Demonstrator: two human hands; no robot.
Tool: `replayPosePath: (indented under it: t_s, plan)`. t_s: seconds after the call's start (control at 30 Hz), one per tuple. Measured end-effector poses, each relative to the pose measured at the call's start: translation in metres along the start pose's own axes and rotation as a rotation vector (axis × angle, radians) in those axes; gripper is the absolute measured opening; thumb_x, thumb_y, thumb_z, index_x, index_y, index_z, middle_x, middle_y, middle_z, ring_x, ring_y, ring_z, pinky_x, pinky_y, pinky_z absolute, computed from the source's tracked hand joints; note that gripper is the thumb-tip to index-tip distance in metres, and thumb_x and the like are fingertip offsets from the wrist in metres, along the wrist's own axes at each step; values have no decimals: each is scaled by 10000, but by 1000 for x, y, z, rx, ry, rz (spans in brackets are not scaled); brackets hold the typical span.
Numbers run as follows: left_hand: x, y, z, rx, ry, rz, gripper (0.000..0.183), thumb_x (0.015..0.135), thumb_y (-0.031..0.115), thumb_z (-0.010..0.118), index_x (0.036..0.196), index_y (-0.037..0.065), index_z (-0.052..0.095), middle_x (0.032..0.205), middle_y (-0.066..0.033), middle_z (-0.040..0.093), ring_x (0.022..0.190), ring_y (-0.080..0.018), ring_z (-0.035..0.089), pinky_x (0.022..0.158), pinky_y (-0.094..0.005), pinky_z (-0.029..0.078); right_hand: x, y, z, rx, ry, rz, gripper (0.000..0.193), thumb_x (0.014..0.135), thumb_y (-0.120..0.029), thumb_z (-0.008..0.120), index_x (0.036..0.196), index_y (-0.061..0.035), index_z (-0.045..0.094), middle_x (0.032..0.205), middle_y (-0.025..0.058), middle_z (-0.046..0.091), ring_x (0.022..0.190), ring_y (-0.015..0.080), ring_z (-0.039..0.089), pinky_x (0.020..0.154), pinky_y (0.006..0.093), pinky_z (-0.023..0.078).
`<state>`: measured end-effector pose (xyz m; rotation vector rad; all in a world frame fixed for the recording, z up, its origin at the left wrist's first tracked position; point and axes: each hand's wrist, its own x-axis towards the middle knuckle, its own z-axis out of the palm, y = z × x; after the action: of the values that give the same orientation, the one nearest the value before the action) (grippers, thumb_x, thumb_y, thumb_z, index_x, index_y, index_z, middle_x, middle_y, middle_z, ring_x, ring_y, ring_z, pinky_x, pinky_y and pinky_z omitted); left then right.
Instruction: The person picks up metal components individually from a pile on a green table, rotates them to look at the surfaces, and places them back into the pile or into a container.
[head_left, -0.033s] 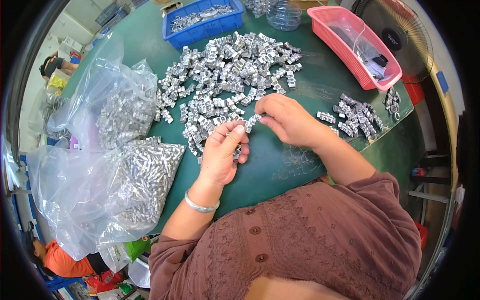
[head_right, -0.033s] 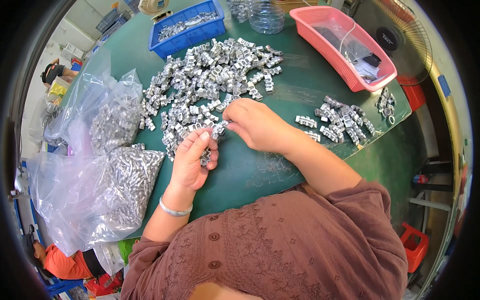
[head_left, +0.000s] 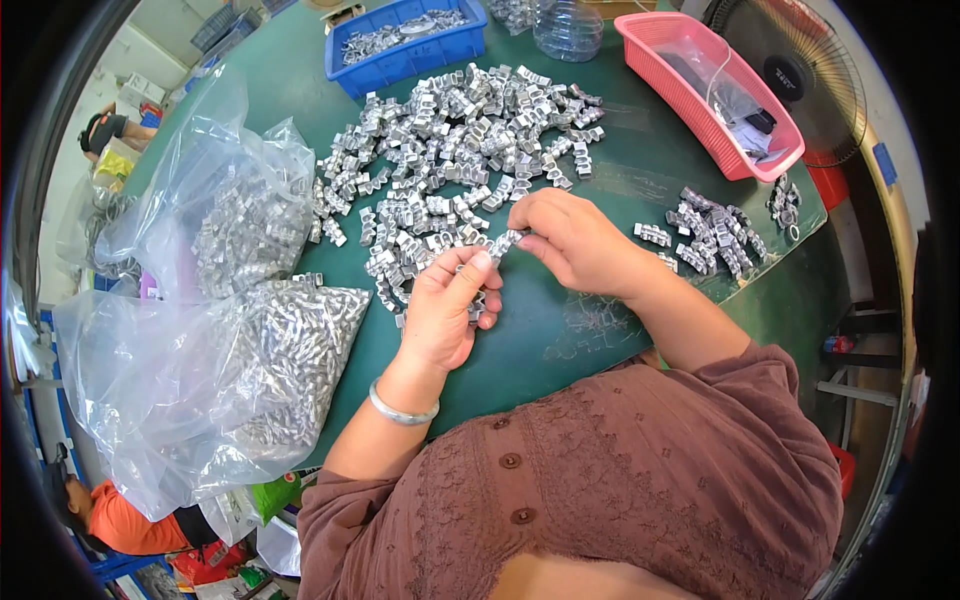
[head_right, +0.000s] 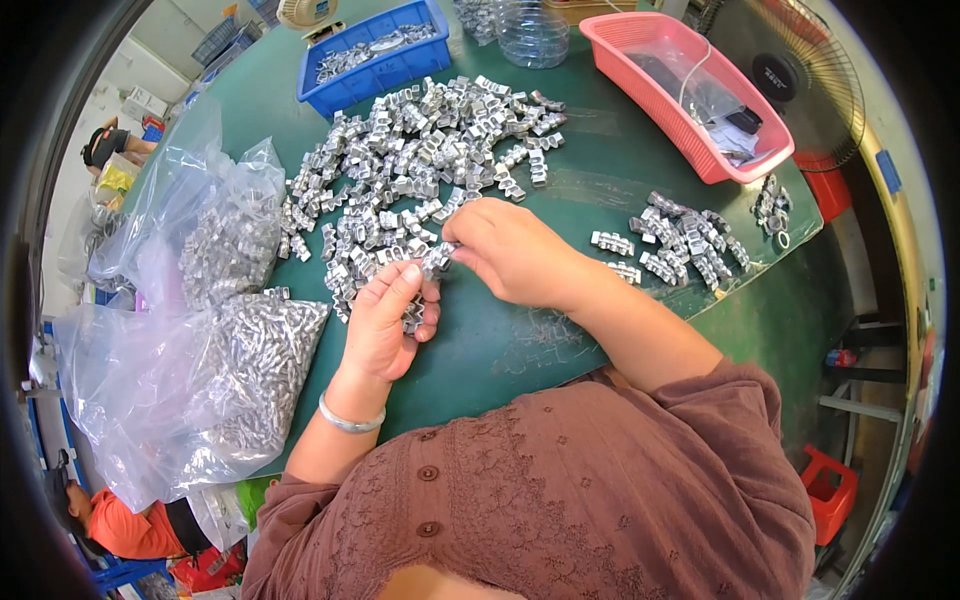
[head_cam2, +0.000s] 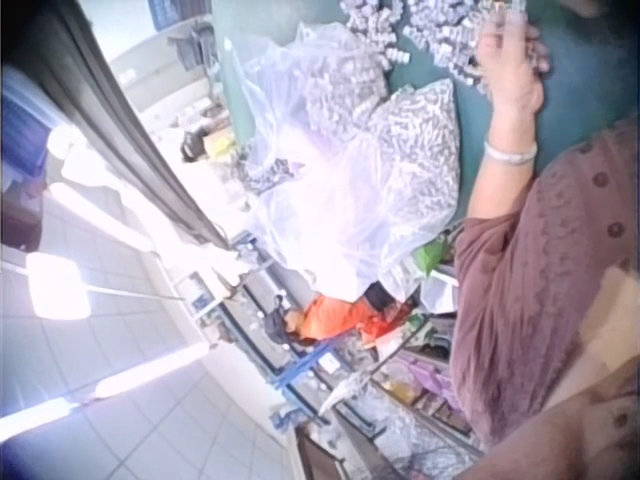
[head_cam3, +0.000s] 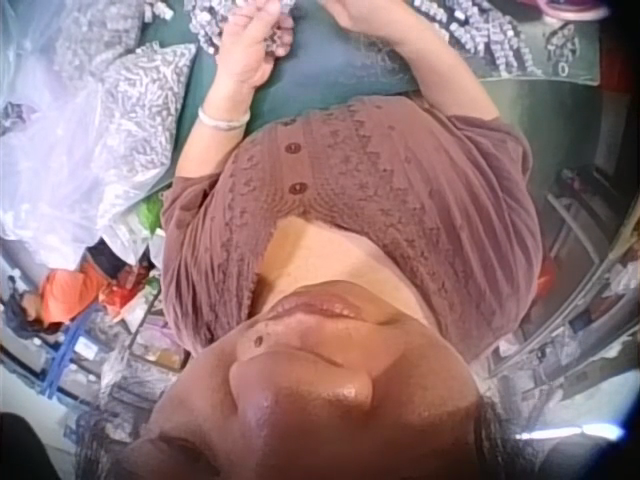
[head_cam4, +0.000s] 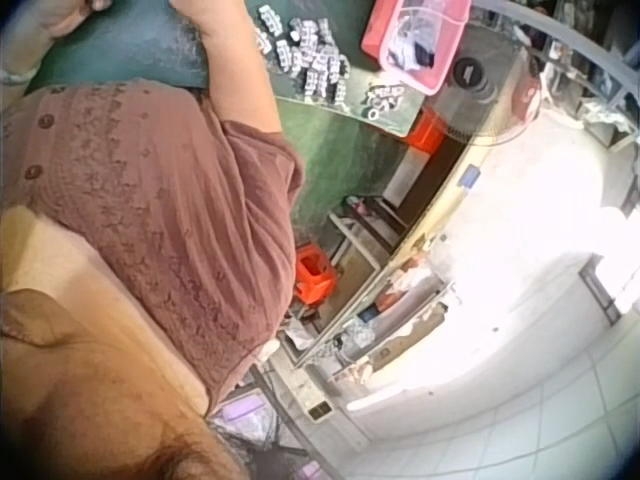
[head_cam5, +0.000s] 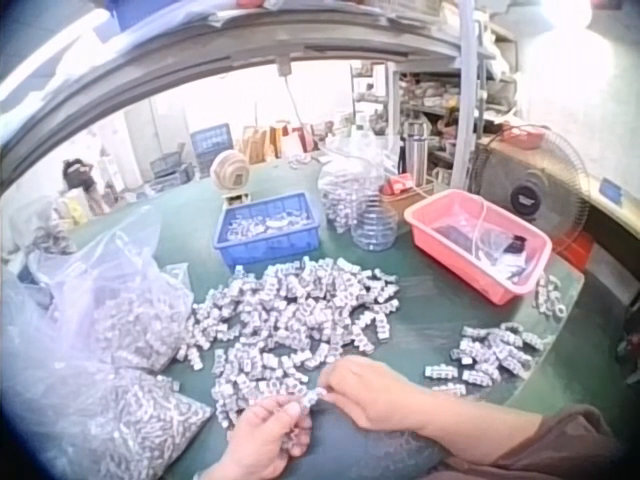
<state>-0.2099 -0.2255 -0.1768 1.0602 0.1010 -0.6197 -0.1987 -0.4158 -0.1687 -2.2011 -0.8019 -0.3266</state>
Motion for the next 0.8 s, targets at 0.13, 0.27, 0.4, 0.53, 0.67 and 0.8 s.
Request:
replayPosePath:
  t_s: [0.13,0.27,0.4,0.53,0.67,0.8]
  plan:
    - [-1,-1,0,-37,-21,64,136,836,145,533,940,57,540,739,-43,540,583,-118,488,451,-213,370,-1,-2,1,83,41,-31,194,698,14,594,874,-12,518,853,91,544,788,239,530,690,318,423]
    - [-1,0,-4,-94,-26,100,146,836,126,534,948,33,552,760,-54,563,598,-115,504,473,-223,382,-2,-8,-1,426,-7,192,214,719,18,596,920,-5,526,875,46,547,807,147,530,699,273,423]
    - [0,-1,-4,-135,-41,107,154,844,130,518,958,33,555,756,-55,545,610,-119,499,477,-221,384,-6,-2,2,819,-15,339,226,746,9,593,965,3,535,886,22,554,798,79,513,712,226,422]
    - [1,-1,-5,-146,-61,114,163,851,139,503,968,36,551,754,-52,528,616,-124,488,473,-215,384,-5,0,0,1008,-59,453,195,771,-27,584,960,3,547,831,26,576,736,70,529,679,205,429]
    - [2,-1,-6,-153,-83,125,174,855,144,498,978,32,550,762,-56,528,624,-128,489,481,-217,387,-3,-1,-4,1032,-113,543,165,782,-53,580,936,0,558,794,22,581,693,70,539,634,196,429]
    - [1,-2,-6,-164,-101,137,204,862,163,492,1005,28,542,778,-62,533,636,-135,492,488,-223,389,-5,-3,-3,1027,-88,515,128,789,-62,573,904,-7,555,773,5,568,680,73,521,611,202,423]
